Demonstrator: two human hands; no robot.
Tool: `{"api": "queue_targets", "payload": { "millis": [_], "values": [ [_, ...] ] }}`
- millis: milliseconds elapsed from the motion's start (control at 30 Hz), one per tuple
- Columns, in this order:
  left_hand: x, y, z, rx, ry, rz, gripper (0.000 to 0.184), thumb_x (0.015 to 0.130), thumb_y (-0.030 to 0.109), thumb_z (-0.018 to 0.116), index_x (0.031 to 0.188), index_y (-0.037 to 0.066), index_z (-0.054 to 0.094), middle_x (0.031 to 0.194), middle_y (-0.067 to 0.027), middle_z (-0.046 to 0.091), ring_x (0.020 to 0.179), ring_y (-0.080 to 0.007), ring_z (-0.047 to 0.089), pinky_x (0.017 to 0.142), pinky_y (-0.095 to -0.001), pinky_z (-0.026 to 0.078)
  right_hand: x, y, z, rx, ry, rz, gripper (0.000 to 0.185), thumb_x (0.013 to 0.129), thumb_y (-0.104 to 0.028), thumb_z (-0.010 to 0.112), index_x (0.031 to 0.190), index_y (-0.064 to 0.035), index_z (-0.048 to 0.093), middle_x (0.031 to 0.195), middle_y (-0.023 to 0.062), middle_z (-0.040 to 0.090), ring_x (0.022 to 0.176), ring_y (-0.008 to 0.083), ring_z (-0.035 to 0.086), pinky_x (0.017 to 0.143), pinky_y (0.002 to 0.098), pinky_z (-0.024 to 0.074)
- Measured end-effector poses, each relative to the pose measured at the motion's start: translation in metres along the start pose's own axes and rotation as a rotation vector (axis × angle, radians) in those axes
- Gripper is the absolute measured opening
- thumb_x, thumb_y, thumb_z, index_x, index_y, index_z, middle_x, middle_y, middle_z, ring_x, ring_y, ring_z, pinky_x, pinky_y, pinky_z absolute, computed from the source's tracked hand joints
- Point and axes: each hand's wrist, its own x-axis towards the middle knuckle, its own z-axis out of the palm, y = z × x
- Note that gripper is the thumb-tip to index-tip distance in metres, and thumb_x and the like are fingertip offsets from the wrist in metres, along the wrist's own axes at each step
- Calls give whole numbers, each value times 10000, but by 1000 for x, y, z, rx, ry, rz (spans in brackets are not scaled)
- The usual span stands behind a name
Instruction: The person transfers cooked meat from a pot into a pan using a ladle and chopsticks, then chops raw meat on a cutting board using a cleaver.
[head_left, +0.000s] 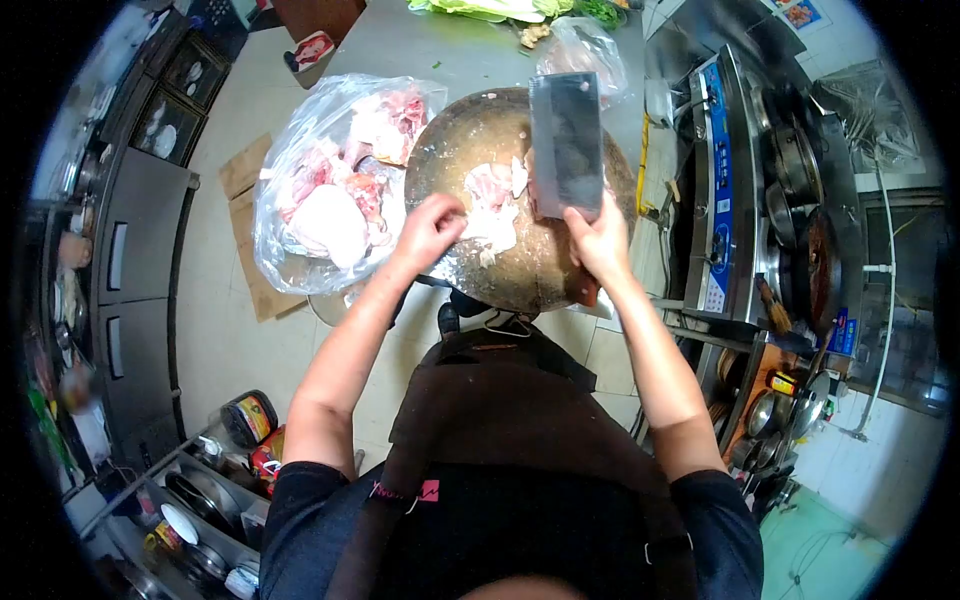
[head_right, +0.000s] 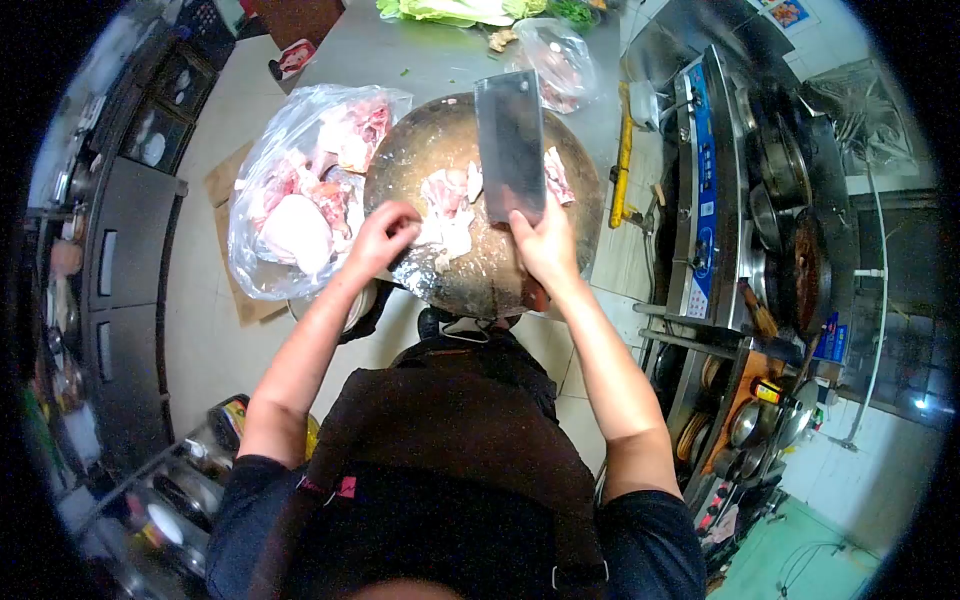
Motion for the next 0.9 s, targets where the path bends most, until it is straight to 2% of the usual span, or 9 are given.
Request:
{"api": "queue_targets", "payload": {
  "millis": [100, 167, 267, 367, 600, 633, 700, 867, 900],
  "values": [
    [18, -9, -5, 30, 89, -149, 221, 743, 83, 606, 954, 26, 578, 842, -90, 553, 661, -155, 545, 616, -264, 453, -25, -6, -29, 47, -71, 101, 344, 806, -26, 562, 1142, -24, 486, 679, 32, 577, 412, 109, 481, 394, 270, 400],
    [28, -6, -7, 24, 103, -26, 250, 740, 60, 589, 988, 35, 566, 874, -102, 557, 664, -184, 548, 631, -282, 461, -44, -9, -42, -304, -206, 180, 350, 802, -45, 567, 1141, -16, 486, 694, 76, 608, 494, 154, 556, 465, 297, 454],
    [46, 4, -7, 110, 44, 142, 269, 730, 38, 575, 999, 42, 561, 901, -117, 559, 680, -221, 557, 651, -303, 467, -63, 12, -53, -556, -374, 149, 339, 793, -78, 577, 1106, 0, 474, 789, 213, 633, 759, 306, 639, 669, 388, 490],
    [63, -3, -4, 114, -29, 105, 285, 721, 34, 576, 1005, 47, 562, 917, -131, 556, 708, -248, 567, 664, -316, 467, -68, 22, -48, -645, -565, 67, 224, 792, -93, 567, 965, -3, 456, 753, 242, 600, 776, 409, 592, 665, 444, 472],
    [38, 5, -7, 173, -124, -115, 133, 727, 98, 595, 836, 26, 569, 747, -139, 557, 696, -286, 567, 623, -353, 451, -65, 42, -57, -660, -429, 91, 224, 789, -80, 550, 982, -20, 455, 739, 264, 581, 786, 444, 564, 676, 479, 450],
    [27, 4, -5, 208, -212, -211, 139, 758, 96, 617, 865, 16, 580, 815, -129, 590, 709, -229, 589, 639, -315, 474, -64, 40, -61, -658, -425, 90, 224, 789, -80, 550, 982, -20, 455, 739, 264, 581, 786, 444, 564, 676, 479, 450],
    [0, 12, 8, 279, -140, -61, 160, 743, 77, 636, 875, 9, 576, 809, -126, 575, 695, -224, 579, 627, -311, 469, -62, 37, -66, -669, -354, 70, 238, 787, -81, 551, 994, -14, 453, 732, 264, 581, 779, 444, 567, 673, 482, 452],
    [-28, 31, 37, 158, 124, -47, 195, 699, 12, 640, 858, -8, 527, 861, -158, 522, 795, -325, 527, 708, -375, 436, -55, 14, -36, -575, -293, 7, 269, 788, -91, 557, 1017, 2, 451, 753, 257, 590, 782, 437, 574, 666, 471, 462],
    [-31, 30, 39, 185, 175, -24, 191, 700, 10, 638, 851, -7, 522, 872, -158, 515, 822, -329, 515, 731, -379, 428, -49, 11, -24, -577, -289, -163, 264, 794, -89, 554, 1022, -3, 452, 749, 250, 589, 782, 435, 575, 665, 470, 463]
  ]
}}
